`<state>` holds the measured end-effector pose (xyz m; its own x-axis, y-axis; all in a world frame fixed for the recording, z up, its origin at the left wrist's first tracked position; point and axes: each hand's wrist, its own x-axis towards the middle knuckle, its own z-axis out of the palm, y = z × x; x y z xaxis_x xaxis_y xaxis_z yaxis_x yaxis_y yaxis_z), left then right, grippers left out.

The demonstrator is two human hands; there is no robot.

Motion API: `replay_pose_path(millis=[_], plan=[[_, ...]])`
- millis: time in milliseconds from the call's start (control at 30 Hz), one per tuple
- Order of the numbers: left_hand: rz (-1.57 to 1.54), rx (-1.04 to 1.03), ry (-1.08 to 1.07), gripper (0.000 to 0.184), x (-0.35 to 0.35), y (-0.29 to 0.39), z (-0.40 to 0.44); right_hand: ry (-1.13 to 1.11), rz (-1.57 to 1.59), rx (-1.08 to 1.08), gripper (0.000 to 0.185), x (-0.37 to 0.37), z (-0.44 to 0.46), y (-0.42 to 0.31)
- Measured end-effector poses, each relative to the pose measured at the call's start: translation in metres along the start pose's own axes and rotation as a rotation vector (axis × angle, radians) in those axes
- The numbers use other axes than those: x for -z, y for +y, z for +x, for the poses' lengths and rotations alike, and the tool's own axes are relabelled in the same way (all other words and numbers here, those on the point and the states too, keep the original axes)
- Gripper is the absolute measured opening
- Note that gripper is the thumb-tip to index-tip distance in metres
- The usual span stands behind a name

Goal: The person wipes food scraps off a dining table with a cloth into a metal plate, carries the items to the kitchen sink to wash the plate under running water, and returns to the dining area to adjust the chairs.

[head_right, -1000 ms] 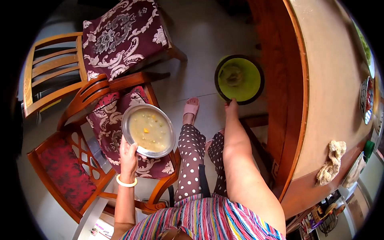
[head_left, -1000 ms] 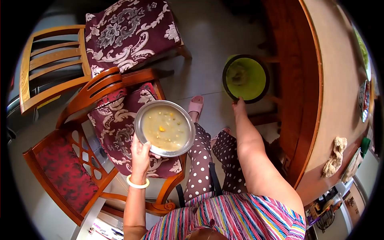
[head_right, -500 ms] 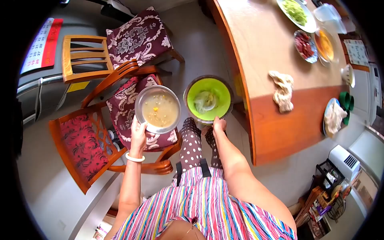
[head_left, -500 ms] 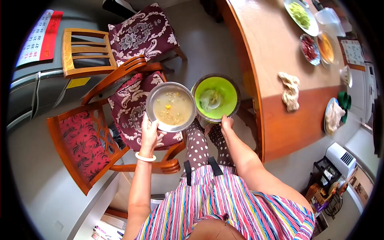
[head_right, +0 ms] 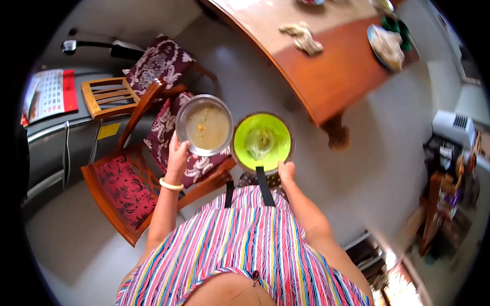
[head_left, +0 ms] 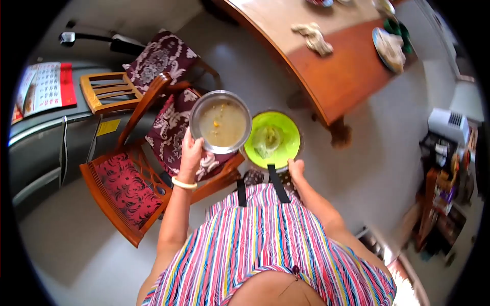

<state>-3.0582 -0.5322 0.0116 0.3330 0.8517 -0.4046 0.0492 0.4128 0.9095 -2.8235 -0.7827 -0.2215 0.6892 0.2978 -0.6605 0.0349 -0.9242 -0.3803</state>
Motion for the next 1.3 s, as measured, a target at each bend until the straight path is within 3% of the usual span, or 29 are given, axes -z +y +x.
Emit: replay_pose_path(millis=[67, 267, 433, 467, 533, 600, 767, 967, 1300], plan=[[0.153, 0.048, -0.105, 0.043, -0.007, -0.003, -0.005, 0.041, 0.099, -0.023, 0.049, 0.000, -0.016, 0.032], [0.167, 0.060, -0.407, 0.038, -0.078, -0.010, -0.043, 0.187, 0.227, -0.102, 0.046, 0.059, -0.086, 0.091], [0.248, 0.085, -0.607, 0.038, -0.178, -0.028, -0.077, 0.242, 0.333, -0.252, 0.041, 0.108, -0.116, 0.153], [0.254, 0.092, -0.650, 0.039, -0.199, -0.037, -0.083, 0.371, 0.419, -0.216, 0.040, 0.110, -0.115, 0.175], [0.350, 0.110, -0.751, 0.039, -0.245, -0.050, -0.095, 0.284, 0.467, -0.327, 0.041, 0.148, -0.125, 0.195], [0.341, 0.125, -0.831, 0.039, -0.296, -0.066, -0.114, 0.351, 0.522, -0.336, 0.037, 0.166, -0.121, 0.238], [0.407, 0.180, -0.918, 0.036, -0.423, -0.110, -0.155, 0.433, 0.573, -0.287, 0.038, 0.233, -0.088, 0.342], [0.361, 0.250, -0.946, 0.038, -0.581, -0.141, -0.203, 0.470, 0.570, -0.233, 0.040, 0.369, -0.069, 0.424], [0.378, 0.134, -0.987, 0.040, -0.852, -0.167, -0.172, 0.551, 0.764, -0.330, 0.035, 0.560, 0.096, 0.531]])
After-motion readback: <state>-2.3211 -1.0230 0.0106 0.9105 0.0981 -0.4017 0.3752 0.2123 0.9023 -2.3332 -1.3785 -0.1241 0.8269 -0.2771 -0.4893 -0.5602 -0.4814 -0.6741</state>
